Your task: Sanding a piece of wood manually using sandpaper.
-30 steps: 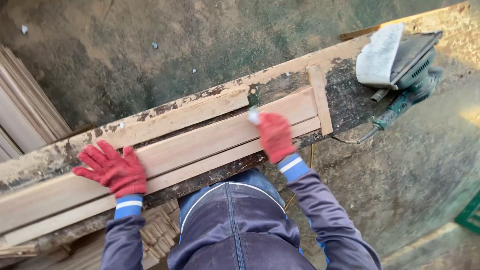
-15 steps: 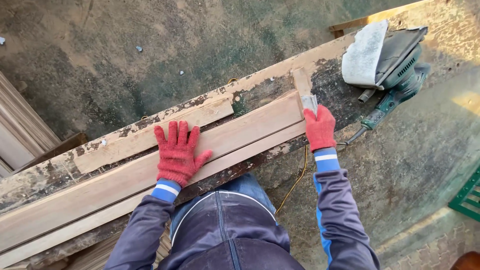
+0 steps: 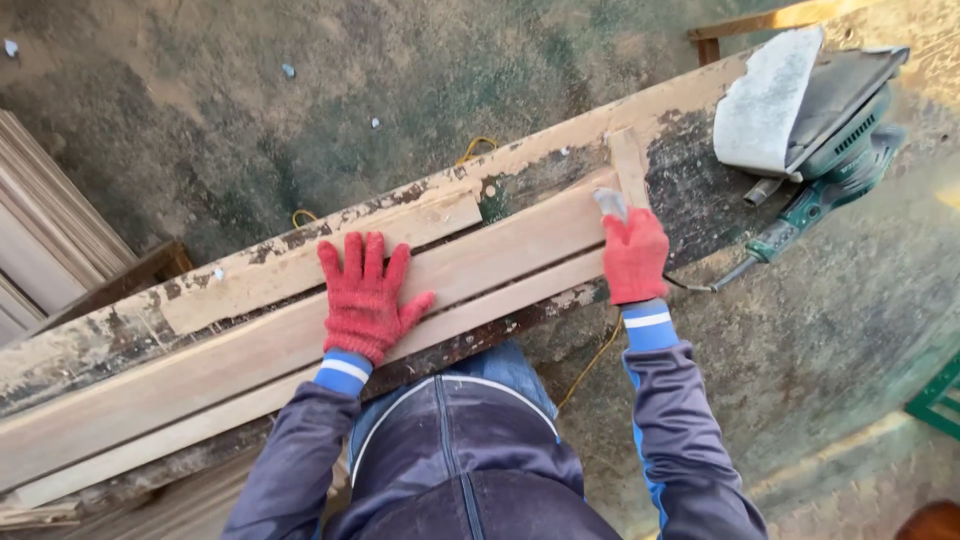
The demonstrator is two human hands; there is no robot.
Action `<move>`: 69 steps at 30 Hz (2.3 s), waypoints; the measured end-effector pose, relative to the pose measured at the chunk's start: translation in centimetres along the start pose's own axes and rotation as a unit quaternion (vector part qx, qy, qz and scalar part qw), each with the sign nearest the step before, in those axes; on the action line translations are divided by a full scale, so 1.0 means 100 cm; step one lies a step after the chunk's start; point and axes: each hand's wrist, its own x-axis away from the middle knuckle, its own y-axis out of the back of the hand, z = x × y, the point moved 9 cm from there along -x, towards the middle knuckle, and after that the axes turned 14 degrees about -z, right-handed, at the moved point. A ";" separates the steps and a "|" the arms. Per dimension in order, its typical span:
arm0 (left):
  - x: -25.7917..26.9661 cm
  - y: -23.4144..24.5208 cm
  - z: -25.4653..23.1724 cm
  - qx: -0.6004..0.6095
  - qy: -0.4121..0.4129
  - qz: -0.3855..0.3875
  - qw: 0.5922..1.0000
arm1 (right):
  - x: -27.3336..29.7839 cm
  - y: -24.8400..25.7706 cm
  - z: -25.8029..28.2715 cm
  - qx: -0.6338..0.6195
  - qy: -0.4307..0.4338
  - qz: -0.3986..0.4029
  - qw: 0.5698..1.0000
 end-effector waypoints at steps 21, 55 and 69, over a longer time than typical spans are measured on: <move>0.003 -0.003 0.000 0.020 -0.001 -0.015 1.000 | 0.022 -0.040 0.108 -0.018 0.304 0.234 0.923; 0.127 0.022 0.153 -0.023 0.059 -0.069 0.996 | 0.072 -0.008 0.120 -0.055 -0.096 0.014 0.994; 0.122 0.052 0.155 -0.025 0.061 -0.027 0.997 | 0.113 -0.043 0.137 0.275 0.151 0.003 0.950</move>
